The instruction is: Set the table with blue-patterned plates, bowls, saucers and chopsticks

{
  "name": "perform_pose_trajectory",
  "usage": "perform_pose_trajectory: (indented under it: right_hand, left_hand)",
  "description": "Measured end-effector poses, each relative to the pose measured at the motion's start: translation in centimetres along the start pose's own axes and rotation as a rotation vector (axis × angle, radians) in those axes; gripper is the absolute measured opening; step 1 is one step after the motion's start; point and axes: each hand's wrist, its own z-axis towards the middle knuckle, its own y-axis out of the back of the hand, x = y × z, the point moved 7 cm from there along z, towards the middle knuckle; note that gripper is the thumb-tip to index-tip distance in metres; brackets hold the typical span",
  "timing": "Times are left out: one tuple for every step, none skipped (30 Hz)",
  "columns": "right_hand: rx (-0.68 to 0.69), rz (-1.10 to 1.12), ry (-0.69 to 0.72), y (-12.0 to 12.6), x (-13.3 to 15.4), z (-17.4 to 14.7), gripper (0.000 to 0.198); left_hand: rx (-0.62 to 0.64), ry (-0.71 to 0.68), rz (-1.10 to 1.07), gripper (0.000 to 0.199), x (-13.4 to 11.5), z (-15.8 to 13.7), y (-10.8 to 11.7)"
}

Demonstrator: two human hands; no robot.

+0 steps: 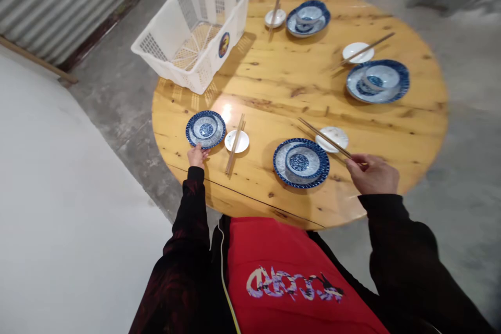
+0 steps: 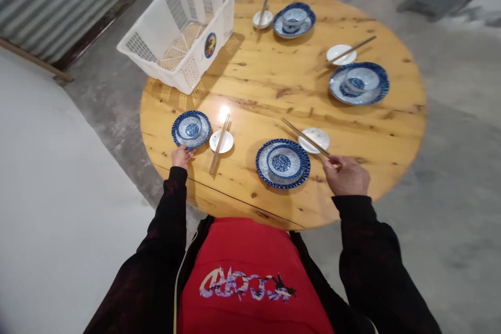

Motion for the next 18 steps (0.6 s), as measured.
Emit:
perform_pose_trajectory:
  right_hand:
    - [0.005,0.013,-0.011,0.0,-0.2,-0.6,0.029]
    - [0.010,0.025,-0.020,-0.1,-0.4,-1.2,0.028]
    - [0.014,0.034,-0.030,-0.2,-0.5,-1.7,0.028]
    - [0.016,0.039,-0.040,-0.3,-0.6,-2.3,0.029]
    - [0.017,0.042,-0.047,-0.5,-0.7,-2.7,0.029]
    - [0.018,0.046,-0.048,-0.7,-0.7,-3.2,0.029]
    - [0.020,0.052,-0.044,-1.0,-0.5,-3.5,0.030]
    - [0.028,0.062,-0.038,-1.3,-0.3,-3.7,0.030]
    - [0.039,0.072,-0.031,-1.7,0.0,-3.9,0.031]
    - [0.055,0.080,-0.029,-2.2,0.3,-3.9,0.033]
    - [0.077,0.084,-0.033,-2.8,0.5,-3.9,0.034]
    - [0.105,0.084,-0.045,-3.5,0.8,-3.8,0.036]
    - [0.137,0.083,-0.063,-4.3,0.9,-3.7,0.037]
    - [0.169,0.082,-0.084,-5.1,1.0,-3.6,0.039]
    - [0.195,0.082,-0.105,-5.8,0.9,-3.6,0.040]
    - [0.210,0.080,-0.121,-6.5,0.9,-3.5,0.041]
    - [0.215,0.073,-0.132,-7.0,0.7,-3.4,0.042]
    - [0.214,0.063,-0.139,-7.4,0.6,-3.3,0.042]
  left_hand:
    - [-0.004,0.005,0.006,0.021,-0.1,0.2,0.0]
    - [-0.006,0.006,0.015,0.020,-0.3,0.4,-0.1]
    - [-0.005,0.007,0.026,0.019,-0.4,0.5,-0.1]
    - [0.000,0.008,0.040,0.020,-0.6,0.7,-0.2]
    - [0.006,0.009,0.054,0.020,-0.7,0.8,-0.3]
    - [0.013,0.008,0.068,0.021,-0.8,0.9,-0.4]
    - [0.017,0.004,0.082,0.022,-0.9,1.0,-0.5]
    - [0.019,-0.001,0.091,0.022,-1.0,1.1,-0.5]
    - [0.019,-0.011,0.111,0.022,-1.1,1.1,-0.6]
    - [0.020,-0.025,0.143,0.021,-1.2,1.2,-0.7]
    - [0.022,-0.040,0.184,0.020,-1.2,1.2,-0.8]
    - [0.022,-0.057,0.229,0.019,-1.3,1.2,-0.9]
    - [0.023,-0.072,0.274,0.017,-1.4,1.2,-0.9]
    - [0.021,-0.087,0.316,0.016,-1.4,1.2,-0.9]
    - [0.014,-0.101,0.353,0.015,-1.5,1.2,-0.8]
    - [-0.001,-0.116,0.382,0.014,-1.7,1.2,-0.5]
    - [-0.025,-0.142,0.420,0.014,-2.0,1.2,-0.2]
    - [-0.061,-0.175,0.464,0.013,-2.4,1.1,0.3]
